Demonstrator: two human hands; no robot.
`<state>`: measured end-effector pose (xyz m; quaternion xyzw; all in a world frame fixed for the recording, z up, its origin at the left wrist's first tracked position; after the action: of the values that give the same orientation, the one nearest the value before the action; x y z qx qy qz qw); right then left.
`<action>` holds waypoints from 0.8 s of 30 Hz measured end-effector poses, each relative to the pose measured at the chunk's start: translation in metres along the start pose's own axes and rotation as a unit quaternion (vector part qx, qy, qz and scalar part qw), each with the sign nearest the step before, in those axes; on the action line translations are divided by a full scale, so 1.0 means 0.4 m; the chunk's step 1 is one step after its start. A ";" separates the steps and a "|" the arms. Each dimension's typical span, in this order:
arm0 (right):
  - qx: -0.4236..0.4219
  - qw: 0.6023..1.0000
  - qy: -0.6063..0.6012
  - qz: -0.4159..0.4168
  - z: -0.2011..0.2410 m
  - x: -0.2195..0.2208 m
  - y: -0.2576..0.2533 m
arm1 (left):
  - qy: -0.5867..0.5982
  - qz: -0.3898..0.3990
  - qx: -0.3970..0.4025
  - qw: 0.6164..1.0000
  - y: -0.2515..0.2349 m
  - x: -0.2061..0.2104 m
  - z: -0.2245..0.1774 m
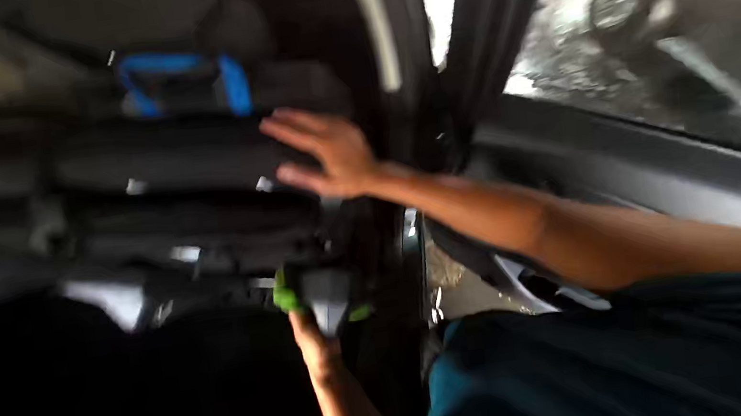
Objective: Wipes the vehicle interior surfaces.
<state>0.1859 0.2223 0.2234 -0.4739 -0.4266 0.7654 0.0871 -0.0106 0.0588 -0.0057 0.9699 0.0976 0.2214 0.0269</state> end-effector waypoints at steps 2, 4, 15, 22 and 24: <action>-0.009 1.000 -0.011 0.008 -0.005 0.011 0.008 | -0.069 0.037 0.089 0.993 -0.016 0.033 -0.091; -0.001 0.999 -0.021 0.038 -0.001 0.022 0.010 | -0.149 0.092 0.118 0.977 -0.035 0.019 -0.088; 0.020 0.998 0.002 0.055 -0.001 0.041 -0.005 | 0.299 0.014 -0.144 0.943 0.000 0.002 0.291; 0.012 0.998 0.010 0.068 0.001 0.040 0.004 | 0.238 -0.106 -0.197 0.945 0.136 -0.109 0.065; 0.016 0.998 0.010 0.068 0.007 0.042 0.004 | 0.242 -0.104 -0.122 0.957 0.146 -0.175 -0.041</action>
<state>0.1750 0.2287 0.2115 -0.5077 -0.3804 0.7716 0.0466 -0.0691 -0.0125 -0.0152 0.8612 0.1737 0.4557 0.1431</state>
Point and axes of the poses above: each hand's wrist, its own y-axis away from the middle knuckle, its own x-axis out of the palm, z = x × y, the point moved 6 cm from there along -y, towards the middle knuckle
